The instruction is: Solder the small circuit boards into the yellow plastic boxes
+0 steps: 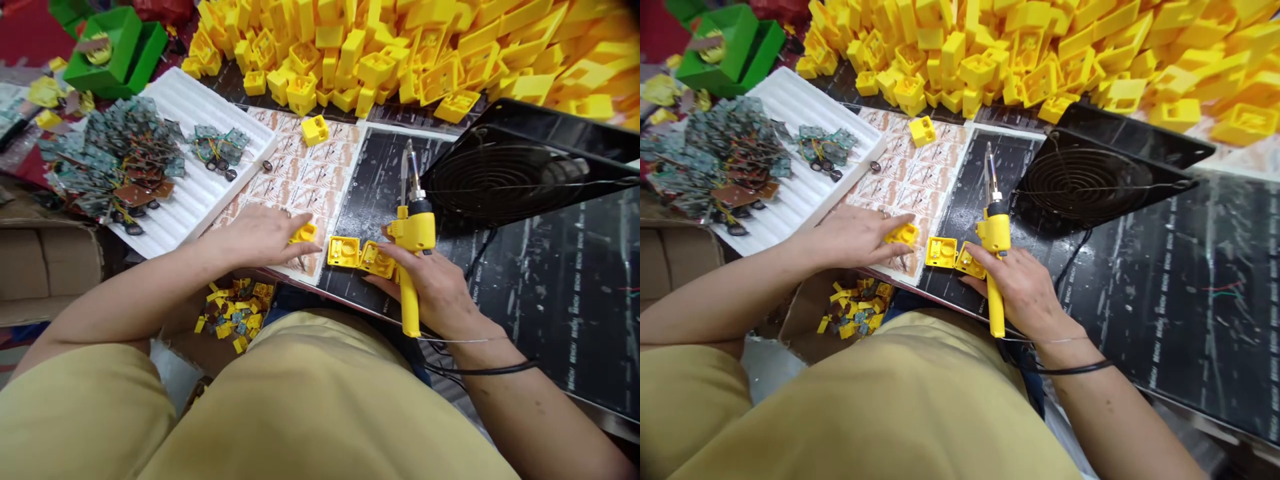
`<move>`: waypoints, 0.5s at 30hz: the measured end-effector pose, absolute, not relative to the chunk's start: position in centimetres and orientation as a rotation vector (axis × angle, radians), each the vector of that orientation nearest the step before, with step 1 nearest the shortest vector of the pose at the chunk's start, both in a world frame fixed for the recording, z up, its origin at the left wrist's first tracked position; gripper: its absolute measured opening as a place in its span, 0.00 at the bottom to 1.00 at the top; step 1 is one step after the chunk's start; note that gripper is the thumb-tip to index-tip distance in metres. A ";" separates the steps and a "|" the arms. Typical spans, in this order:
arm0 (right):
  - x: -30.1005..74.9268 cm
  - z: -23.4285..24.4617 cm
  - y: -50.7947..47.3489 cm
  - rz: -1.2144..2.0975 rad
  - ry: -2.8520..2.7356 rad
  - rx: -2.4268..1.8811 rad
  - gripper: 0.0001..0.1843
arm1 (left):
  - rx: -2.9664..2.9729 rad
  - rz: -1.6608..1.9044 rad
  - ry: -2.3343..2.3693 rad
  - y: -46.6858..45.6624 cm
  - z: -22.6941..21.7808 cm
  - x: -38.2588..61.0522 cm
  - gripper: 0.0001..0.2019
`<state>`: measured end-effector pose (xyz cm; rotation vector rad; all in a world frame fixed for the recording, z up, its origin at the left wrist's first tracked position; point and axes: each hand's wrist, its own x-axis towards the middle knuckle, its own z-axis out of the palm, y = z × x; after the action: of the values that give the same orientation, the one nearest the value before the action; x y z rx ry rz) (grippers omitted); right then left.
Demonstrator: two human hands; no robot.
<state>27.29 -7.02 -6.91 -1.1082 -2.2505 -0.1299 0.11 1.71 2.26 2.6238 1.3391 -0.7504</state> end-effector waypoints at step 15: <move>28.1 -7.4 -6.9 -0.155 -2.228 -1.184 0.45 | 2.789 0.095 1.440 7.4 0.1 -2.9 0.23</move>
<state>28.07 -6.85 -7.44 -1.1838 -2.2277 -0.1552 -2.87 7.40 0.15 2.7889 1.4403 0.0947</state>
